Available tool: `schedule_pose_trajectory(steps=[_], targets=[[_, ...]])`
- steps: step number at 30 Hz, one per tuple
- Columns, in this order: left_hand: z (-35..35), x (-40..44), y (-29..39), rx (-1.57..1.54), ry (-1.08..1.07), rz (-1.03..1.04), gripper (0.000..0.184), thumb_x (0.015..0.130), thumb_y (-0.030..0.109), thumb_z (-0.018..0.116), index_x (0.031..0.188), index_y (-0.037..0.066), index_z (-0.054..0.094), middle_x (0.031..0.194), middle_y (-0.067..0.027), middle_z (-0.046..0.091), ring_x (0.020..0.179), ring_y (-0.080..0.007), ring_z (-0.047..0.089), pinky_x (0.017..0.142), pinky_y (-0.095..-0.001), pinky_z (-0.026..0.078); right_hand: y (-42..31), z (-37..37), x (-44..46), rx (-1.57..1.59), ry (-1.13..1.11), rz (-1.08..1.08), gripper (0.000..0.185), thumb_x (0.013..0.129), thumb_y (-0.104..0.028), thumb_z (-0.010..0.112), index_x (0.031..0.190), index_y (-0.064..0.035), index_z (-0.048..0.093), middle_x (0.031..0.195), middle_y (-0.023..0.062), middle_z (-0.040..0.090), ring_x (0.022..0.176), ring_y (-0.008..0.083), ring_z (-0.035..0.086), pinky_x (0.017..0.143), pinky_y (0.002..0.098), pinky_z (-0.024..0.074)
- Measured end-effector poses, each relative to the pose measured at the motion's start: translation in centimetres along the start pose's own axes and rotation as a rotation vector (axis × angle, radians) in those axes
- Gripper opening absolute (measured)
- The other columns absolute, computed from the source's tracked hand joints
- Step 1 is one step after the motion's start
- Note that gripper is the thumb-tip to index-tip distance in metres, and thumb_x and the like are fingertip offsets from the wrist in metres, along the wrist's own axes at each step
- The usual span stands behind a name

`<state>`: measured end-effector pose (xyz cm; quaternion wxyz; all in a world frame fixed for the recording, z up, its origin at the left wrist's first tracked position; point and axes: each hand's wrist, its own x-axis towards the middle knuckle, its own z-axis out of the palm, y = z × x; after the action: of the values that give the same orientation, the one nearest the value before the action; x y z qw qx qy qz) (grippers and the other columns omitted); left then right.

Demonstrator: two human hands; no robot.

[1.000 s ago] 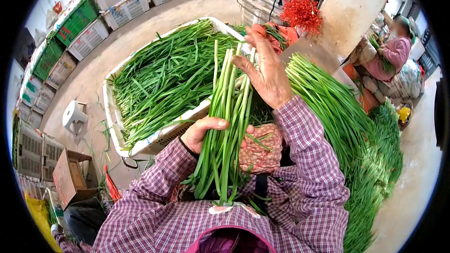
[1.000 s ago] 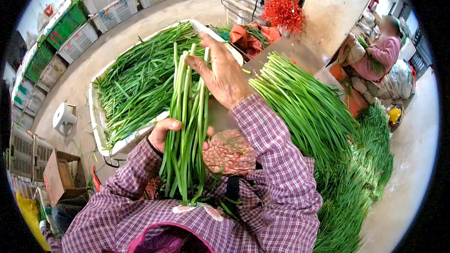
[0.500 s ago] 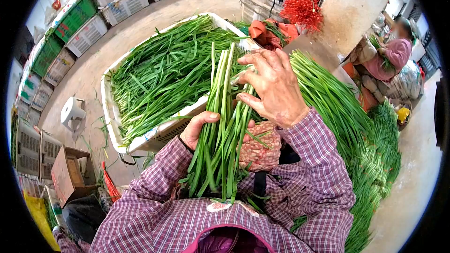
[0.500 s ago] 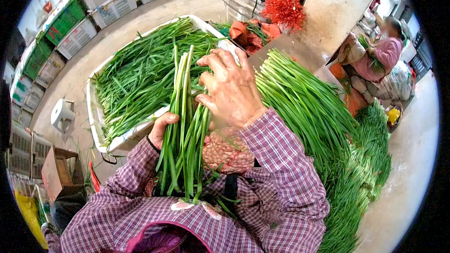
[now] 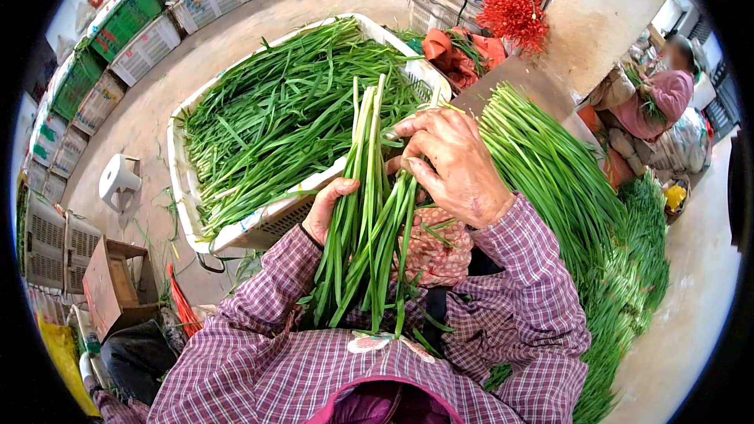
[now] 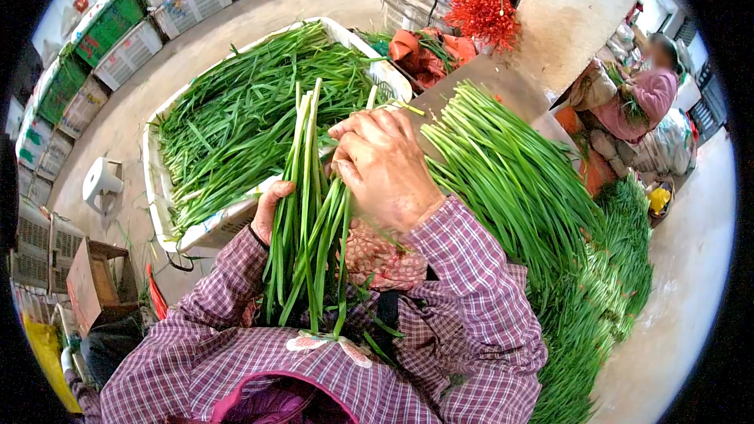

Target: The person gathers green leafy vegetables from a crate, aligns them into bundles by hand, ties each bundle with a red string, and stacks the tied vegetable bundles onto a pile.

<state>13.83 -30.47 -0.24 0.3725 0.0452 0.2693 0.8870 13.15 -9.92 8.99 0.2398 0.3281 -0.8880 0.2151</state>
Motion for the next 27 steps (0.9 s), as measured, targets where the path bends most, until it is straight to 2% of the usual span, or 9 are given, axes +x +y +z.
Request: schedule_pose_trajectory(steps=[6,8,10,14,15,16,18,22,27], targets=[[0.7,0.3,0.3,0.011,-0.15,0.004,0.082,0.082,0.039,0.058,0.148,0.004,0.023,0.133,-0.0204,0.049,0.111,-0.0296,0.058,0.094,-0.0409,0.05,0.8,-1.3,0.1,0.326,0.001,0.141,0.011,0.084,-0.013,0.06,0.082,-0.0025,0.06,0.108,0.0114,0.063,0.103,0.0286,0.054,0.095,0.0412,0.0389],[-0.1,0.7,0.2,-0.029,-0.239,-0.032,0.084,0.081,0.041,0.058,0.148,0.006,0.023,0.138,-0.0226,0.043,0.119,-0.0346,0.052,0.098,-0.0463,0.047,0.9,-2.7,0.2,0.366,-0.024,0.173,0.015,0.09,-0.015,0.058,0.086,-0.0018,0.061,0.111,0.0117,0.062,0.104,0.0226,0.055,0.094,0.0369,0.0419],[-0.5,0.4,0.1,-0.025,-0.173,-0.004,0.083,0.081,0.04,0.058,0.148,0.007,0.023,0.138,-0.0219,0.043,0.123,-0.0361,0.049,0.101,-0.0494,0.043,1.2,-3.4,0.0,0.914,0.084,0.411,0.017,0.094,-0.017,0.055,0.094,-0.002,0.063,0.115,0.0105,0.062,0.105,0.0159,0.056,0.094,0.0312,0.043],[-1.3,0.2,0.3,-0.075,-0.16,-0.007,0.071,0.082,0.04,0.059,0.142,0.01,0.036,0.131,-0.0296,0.047,0.103,-0.0403,0.061,0.088,-0.0503,0.053,4.2,-1.6,-1.6,0.967,0.106,0.515,0.022,0.096,-0.016,0.053,0.11,-0.0025,0.063,0.112,0.006,0.064,0.105,0.0126,0.056,0.094,0.0281,0.0443],[-1.3,0.1,0.3,-0.074,-0.161,-0.007,0.071,0.082,0.04,0.059,0.142,0.01,0.036,0.131,-0.0296,0.047,0.103,-0.0403,0.061,0.088,-0.0503,0.053,5.7,0.4,-2.7,0.764,-0.034,0.53,0.023,0.093,-0.02,0.058,0.109,-0.0044,0.065,0.109,0.0076,0.066,0.102,0.0182,0.06,0.091,0.0315,0.0469],[-1.2,-0.1,0.4,-0.075,-0.158,-0.014,0.072,0.082,0.04,0.059,0.142,0.01,0.035,0.132,-0.0295,0.047,0.103,-0.0398,0.061,0.087,-0.0495,0.053,6.3,1.5,-4.0,0.133,-0.164,0.363,0.027,0.088,-0.023,0.063,0.108,-0.0056,0.066,0.108,0.0126,0.065,0.098,0.0263,0.062,0.088,0.0364,0.0485],[-1.1,-0.1,0.6,-0.074,-0.157,-0.018,0.073,0.082,0.04,0.059,0.143,0.01,0.033,0.132,-0.0295,0.047,0.102,-0.0392,0.062,0.087,-0.0487,0.054,4.7,2.7,-4.4,-0.121,-0.094,0.422,0.03,0.086,-0.025,0.064,0.109,-0.0062,0.066,0.104,0.0157,0.065,0.096,0.0319,0.061,0.088,0.04,0.0478],[-0.6,-0.2,0.6,-0.117,-0.118,-0.098,0.074,0.082,0.039,0.06,0.143,0.007,0.033,0.132,-0.0269,0.049,0.103,-0.0361,0.062,0.087,-0.0471,0.054,3.0,2.7,-2.0,0.607,0.09,0.626,0.027,0.084,-0.023,0.068,0.104,-0.0044,0.065,0.09,0.0108,0.069,0.08,0.0215,0.068,0.069,0.0327,0.0545],[-0.4,-0.4,0.6,-0.015,-0.054,-0.127,0.069,0.082,0.036,0.062,0.139,0.005,0.039,0.128,-0.0236,0.053,0.104,-0.0362,0.061,0.087,-0.0462,0.054,1.1,3.2,0.0,0.629,0.09,0.577,0.024,0.083,-0.017,0.069,0.099,-0.0007,0.062,0.08,0.0127,0.07,0.067,0.0198,0.068,0.061,0.0314,0.0544]])
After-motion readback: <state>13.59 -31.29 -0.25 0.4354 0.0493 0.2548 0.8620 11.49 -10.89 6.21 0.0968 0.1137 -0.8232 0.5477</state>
